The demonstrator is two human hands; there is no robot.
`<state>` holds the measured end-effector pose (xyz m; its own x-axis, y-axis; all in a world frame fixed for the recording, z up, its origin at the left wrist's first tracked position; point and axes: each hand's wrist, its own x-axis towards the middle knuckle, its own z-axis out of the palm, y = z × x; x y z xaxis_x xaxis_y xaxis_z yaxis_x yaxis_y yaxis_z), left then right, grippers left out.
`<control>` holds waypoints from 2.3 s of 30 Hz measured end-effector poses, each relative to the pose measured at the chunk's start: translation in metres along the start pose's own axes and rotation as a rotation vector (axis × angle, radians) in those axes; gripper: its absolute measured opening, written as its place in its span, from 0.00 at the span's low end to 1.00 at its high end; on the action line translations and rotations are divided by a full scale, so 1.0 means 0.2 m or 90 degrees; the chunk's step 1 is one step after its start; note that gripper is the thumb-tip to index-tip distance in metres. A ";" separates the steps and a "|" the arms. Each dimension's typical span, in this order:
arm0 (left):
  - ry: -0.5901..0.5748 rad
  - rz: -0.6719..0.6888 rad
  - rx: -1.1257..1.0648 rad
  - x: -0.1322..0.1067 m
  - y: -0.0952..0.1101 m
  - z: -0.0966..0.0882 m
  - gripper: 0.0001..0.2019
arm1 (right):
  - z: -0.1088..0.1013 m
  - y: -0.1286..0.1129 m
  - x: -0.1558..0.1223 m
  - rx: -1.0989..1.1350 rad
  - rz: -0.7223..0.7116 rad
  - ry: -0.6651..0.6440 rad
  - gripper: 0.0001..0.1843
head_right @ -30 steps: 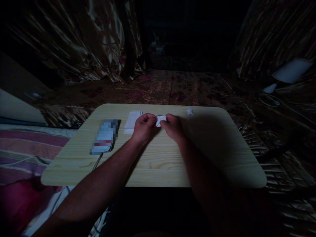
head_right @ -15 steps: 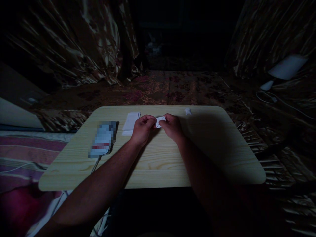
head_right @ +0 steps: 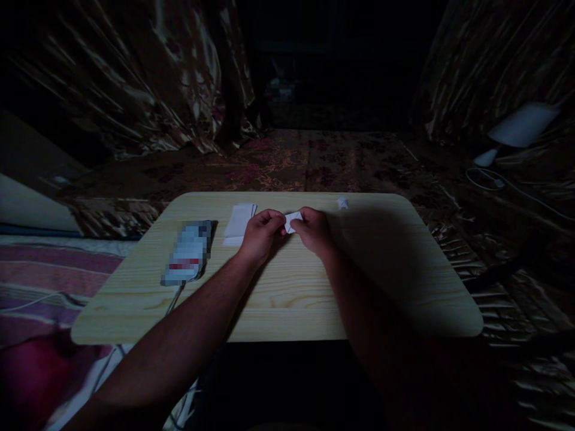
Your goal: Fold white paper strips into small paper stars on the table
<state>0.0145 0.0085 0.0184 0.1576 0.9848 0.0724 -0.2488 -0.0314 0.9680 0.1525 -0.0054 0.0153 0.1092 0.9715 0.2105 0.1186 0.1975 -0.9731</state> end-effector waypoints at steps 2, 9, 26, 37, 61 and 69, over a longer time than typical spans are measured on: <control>-0.003 -0.005 0.001 0.00 0.00 0.00 0.10 | 0.00 0.00 0.00 -0.004 -0.001 0.000 0.05; -0.006 0.022 0.004 0.00 -0.01 0.00 0.09 | 0.00 0.00 0.00 0.002 0.002 -0.006 0.05; -0.023 0.055 0.032 0.00 0.00 0.00 0.09 | -0.01 -0.01 0.00 -0.034 -0.010 0.016 0.06; -0.030 0.068 0.044 0.00 -0.01 -0.01 0.08 | -0.01 -0.01 0.00 -0.039 -0.021 0.025 0.06; -0.065 0.034 0.021 0.00 -0.03 0.00 0.09 | -0.02 -0.04 0.00 -0.091 -0.002 0.060 0.07; -0.015 0.056 0.041 0.00 -0.02 -0.01 0.09 | -0.02 -0.01 0.00 -0.066 0.012 0.010 0.05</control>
<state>0.0139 0.0096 0.0145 0.1609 0.9734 0.1629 -0.2013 -0.1293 0.9710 0.1562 -0.0055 0.0173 0.1277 0.9724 0.1952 0.2179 0.1645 -0.9620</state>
